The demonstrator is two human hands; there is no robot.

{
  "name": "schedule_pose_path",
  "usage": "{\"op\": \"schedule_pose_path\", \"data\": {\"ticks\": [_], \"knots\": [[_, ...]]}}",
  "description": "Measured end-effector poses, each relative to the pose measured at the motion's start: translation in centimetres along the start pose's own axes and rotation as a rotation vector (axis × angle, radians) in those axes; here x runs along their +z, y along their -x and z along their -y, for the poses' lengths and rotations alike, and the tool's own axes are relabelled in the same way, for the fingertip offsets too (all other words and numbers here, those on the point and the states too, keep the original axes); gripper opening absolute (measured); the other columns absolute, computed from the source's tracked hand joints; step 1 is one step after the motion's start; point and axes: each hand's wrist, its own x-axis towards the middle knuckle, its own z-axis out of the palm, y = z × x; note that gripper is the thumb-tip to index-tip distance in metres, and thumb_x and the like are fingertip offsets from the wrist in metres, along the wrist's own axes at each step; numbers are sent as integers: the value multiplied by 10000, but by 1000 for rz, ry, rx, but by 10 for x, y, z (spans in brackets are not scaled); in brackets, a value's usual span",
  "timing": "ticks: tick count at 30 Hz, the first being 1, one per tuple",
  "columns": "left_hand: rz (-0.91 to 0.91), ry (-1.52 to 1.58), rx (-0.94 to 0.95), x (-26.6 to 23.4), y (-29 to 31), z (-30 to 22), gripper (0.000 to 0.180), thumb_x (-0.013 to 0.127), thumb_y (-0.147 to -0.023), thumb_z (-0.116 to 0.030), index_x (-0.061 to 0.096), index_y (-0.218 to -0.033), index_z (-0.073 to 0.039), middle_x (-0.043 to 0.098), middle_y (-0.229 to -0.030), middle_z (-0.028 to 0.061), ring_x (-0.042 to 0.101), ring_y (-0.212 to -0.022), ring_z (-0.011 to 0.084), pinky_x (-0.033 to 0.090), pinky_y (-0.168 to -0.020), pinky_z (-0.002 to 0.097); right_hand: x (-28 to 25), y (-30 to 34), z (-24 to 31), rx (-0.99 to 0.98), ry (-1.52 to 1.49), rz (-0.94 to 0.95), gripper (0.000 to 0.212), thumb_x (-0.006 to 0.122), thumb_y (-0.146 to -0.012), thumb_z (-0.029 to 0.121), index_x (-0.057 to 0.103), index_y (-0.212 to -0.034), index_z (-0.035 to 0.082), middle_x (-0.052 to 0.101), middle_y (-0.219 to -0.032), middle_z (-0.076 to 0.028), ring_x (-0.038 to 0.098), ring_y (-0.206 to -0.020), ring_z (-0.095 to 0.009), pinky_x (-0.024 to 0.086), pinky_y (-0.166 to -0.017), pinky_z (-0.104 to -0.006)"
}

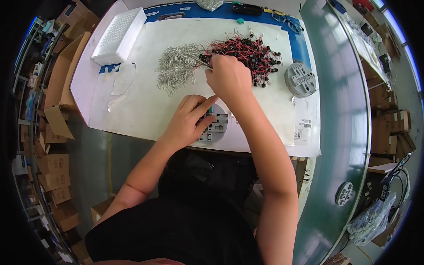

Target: The recorder is seen assembling small electronic components by inserting various colored wires into a circular base unit using a small tool.

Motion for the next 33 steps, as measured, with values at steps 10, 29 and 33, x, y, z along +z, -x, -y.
{"op": "schedule_pose_path", "data": {"ticks": [10, 29, 33], "knots": [[-134, 218, -56, 0, 9, 5, 459, 741, -993, -204, 655, -1416, -48, 635, -1171, 141, 611, -1082, 300, 530, -938, 412, 11, -29, -18, -58, 231, 76, 226, 738, -900, 208, 755, -994, 3, 763, -930, -221, 762, -828, -410, 601, -728, -493], [-2, 947, -418, -40, 12, -39, 192, 841, -933, -63, 801, -1108, 8, 760, -961, 34, 681, -833, 64, 553, -731, 232, -1, 166, -4, -66, -1008, -150, 150, 704, -1015, -1, 633, -1146, -19, 637, -963, -26, 561, -766, -89, 467, -692, -236], [42, 944, -382, -34, 20, -40, 177, 845, -919, -49, 811, -1088, -11, 754, -934, 35, 664, -787, 73, 539, -705, 238, 2, 175, -15, -83, -1005, -164, 173, 722, -986, -33, 633, -1134, -23, 645, -1001, -35, 589, -853, -111, 482, -776, -251]]}}
